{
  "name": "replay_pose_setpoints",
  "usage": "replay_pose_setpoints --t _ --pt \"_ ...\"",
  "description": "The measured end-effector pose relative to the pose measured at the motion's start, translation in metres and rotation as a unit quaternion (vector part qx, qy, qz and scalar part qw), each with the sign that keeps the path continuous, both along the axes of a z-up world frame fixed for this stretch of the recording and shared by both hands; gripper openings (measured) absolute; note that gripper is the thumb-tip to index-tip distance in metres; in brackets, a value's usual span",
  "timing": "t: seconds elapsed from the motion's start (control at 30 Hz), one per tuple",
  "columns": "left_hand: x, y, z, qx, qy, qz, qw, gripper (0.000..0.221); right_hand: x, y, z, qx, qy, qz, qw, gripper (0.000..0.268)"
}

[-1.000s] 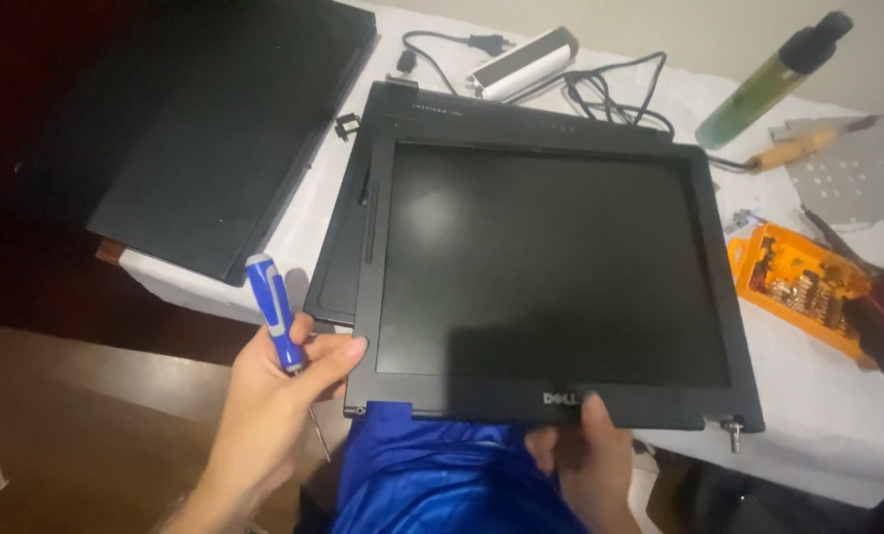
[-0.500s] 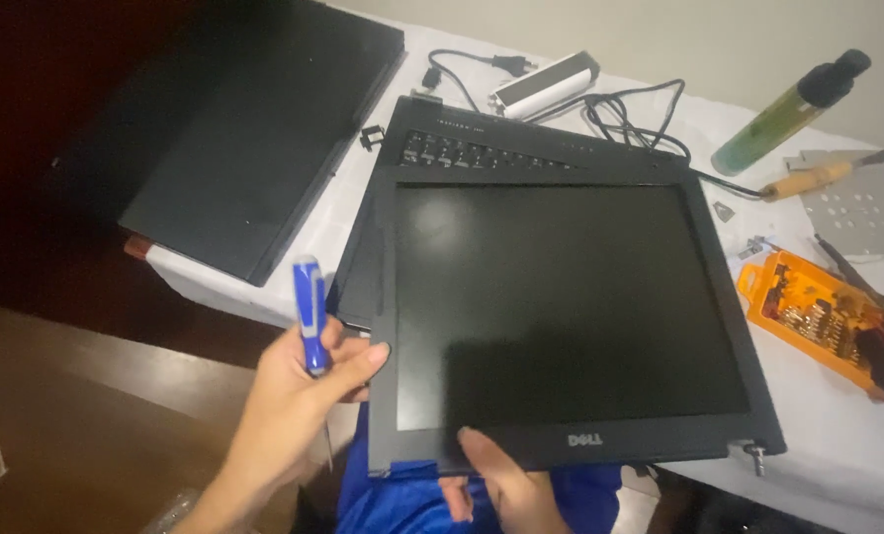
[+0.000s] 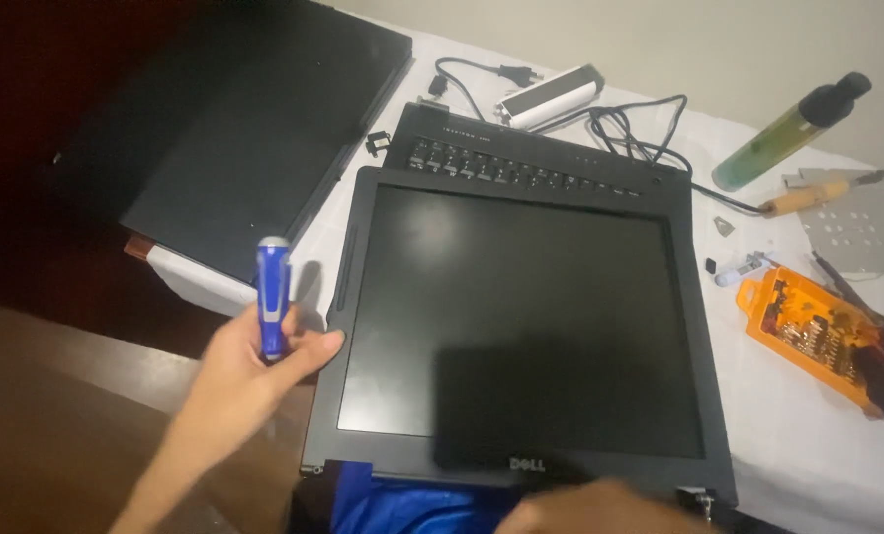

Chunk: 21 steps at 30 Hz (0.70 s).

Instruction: The person is disassembling a laptop by prying off the screen bezel and using a screwdriver to remove internal screws.

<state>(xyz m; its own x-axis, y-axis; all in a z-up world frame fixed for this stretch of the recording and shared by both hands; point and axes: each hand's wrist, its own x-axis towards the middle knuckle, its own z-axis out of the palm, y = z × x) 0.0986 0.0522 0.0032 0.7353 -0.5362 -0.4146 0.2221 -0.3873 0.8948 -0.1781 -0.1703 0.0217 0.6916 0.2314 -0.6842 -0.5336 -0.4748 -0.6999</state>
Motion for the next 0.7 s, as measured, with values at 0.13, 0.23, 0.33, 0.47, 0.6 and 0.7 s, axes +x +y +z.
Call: replay_pose_setpoints --t 0.13,0.23,0.33,0.47,0.6,0.7 --pt "0.011 -0.023 0.057 0.214 -0.122 -0.031 0.969 0.042 0.039 -0.029 0.053 -0.192 -0.245 -0.093 0.946 0.02" --pt "0.027 -0.046 0.055 0.191 -0.183 -0.037 0.964 0.033 0.102 -0.037 0.089 -0.211 -0.216 -0.227 0.926 0.028" --pt "0.044 -0.068 0.046 0.186 -0.212 -0.077 0.956 0.026 0.153 -0.057 0.078 -0.257 -0.341 -0.19 0.884 0.035" --pt "0.062 -0.083 0.027 0.028 -0.244 -0.042 0.968 0.029 0.209 -0.078 0.054 -0.281 -0.395 -0.167 0.859 0.03" --pt "0.07 -0.089 0.015 0.011 -0.223 -0.004 0.975 0.031 0.238 -0.074 0.042 -0.309 -0.364 -0.147 0.866 0.03" --pt "0.068 -0.09 0.012 -0.014 -0.193 0.021 0.981 0.032 0.249 -0.071 0.035 -0.318 -0.356 -0.137 0.868 0.029"
